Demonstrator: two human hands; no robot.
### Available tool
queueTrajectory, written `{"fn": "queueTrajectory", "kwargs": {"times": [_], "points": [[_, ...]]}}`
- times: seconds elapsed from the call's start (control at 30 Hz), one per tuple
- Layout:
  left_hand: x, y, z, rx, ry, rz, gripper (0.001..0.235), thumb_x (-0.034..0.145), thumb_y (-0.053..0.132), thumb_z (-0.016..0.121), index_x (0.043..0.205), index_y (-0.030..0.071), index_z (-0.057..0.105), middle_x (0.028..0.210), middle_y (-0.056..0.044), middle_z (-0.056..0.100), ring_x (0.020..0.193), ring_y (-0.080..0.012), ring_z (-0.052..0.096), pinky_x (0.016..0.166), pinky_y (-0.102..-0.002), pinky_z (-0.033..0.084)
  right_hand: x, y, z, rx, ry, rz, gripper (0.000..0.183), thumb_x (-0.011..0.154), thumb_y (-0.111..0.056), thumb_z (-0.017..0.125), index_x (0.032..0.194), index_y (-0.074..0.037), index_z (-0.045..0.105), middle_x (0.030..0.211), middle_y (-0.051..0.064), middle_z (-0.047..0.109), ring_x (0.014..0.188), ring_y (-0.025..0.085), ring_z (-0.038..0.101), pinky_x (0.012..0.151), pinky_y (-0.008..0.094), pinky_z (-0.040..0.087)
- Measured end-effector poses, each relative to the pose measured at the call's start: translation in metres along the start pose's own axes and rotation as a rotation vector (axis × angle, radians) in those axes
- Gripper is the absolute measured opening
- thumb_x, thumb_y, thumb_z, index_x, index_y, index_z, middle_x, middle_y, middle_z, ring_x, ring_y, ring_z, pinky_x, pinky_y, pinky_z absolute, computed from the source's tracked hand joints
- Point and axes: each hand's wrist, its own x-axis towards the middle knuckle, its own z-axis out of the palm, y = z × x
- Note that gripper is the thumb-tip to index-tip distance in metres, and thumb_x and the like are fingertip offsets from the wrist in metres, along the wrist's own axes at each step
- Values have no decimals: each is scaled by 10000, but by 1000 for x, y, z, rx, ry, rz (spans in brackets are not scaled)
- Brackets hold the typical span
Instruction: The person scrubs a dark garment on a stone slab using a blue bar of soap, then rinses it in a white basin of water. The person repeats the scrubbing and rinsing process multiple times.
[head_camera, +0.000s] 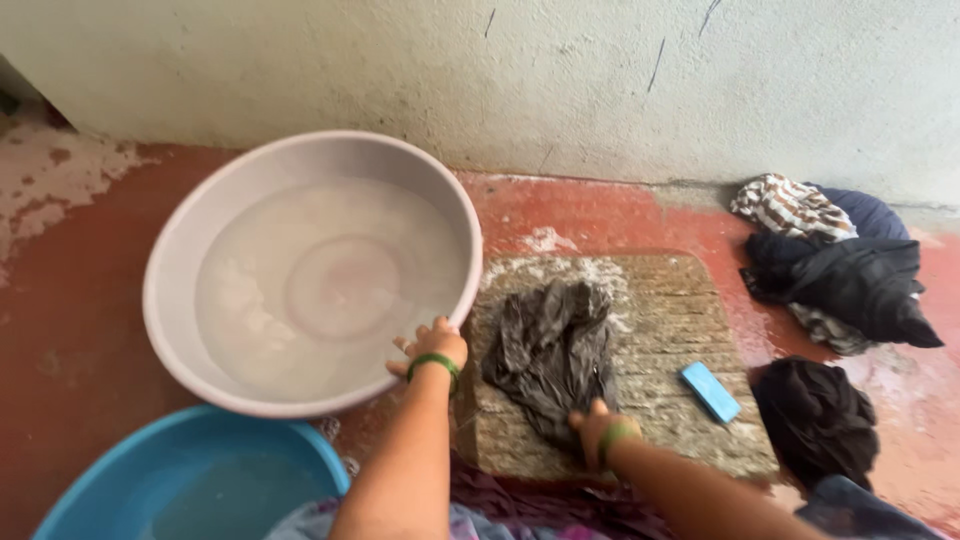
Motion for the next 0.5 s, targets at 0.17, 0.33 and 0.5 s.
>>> {"fn": "queueTrajectory", "kwargs": {"times": [0.17,0.33,0.5], "points": [[-4,-3,-2,-2,33,44,440,1059,363,405,1497,389,428,1650,6,293,1591,-361,23,1198,-714,67,-10,80,-120,334,318,-24,518,892,-79,683,1385,-52,528,1277,258,546,1128,369,616,917,505,541],[4,-4,6,20,64,64,429,1066,397,382,1491,376,440,1638,-10,315,1589,-359,38,1170,-728,88,-131,132,-238,493,1453,-168,471,804,-96,760,1252,-19,638,1129,198,681,1028,287,663,853,437,563],[9,-5,6,42,61,33,427,1066,404,355,1485,403,434,1630,11,331,1585,-367,70,1172,-730,91,-161,132,-299,42,1640,-12,455,786,-121,786,1215,-16,677,1085,177,719,998,273,682,836,421,571]]}}
